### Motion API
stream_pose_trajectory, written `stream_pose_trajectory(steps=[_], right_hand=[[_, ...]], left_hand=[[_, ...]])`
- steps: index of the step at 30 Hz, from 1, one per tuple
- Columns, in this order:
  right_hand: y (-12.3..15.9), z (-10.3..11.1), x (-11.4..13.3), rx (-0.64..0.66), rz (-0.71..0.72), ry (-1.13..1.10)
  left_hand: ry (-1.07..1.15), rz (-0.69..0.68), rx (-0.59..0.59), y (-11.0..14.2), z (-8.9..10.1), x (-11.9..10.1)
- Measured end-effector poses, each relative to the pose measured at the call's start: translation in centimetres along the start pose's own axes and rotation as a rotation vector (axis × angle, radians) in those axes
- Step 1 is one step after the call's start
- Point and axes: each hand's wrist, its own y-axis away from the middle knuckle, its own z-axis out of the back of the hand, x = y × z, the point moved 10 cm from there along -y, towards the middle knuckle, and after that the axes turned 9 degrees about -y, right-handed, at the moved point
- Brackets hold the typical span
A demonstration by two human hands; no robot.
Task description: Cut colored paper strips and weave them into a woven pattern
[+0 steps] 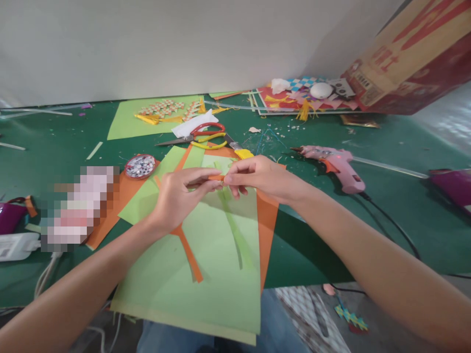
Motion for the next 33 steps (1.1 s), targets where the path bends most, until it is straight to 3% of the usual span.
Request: stream_pose_trajectory(steps=[16,33], right_hand=[[0.01,-0.02,0.07,0.007,-0.016,-0.002],[-0.06,-0.14,-0.38,0.052,-0.026,-0.07]], left_hand=[[0.054,0.008,0.004,-0.06,-0.14,0.04],[0.021,-0.087,-0.004,0.17,0.05,-0.89]])
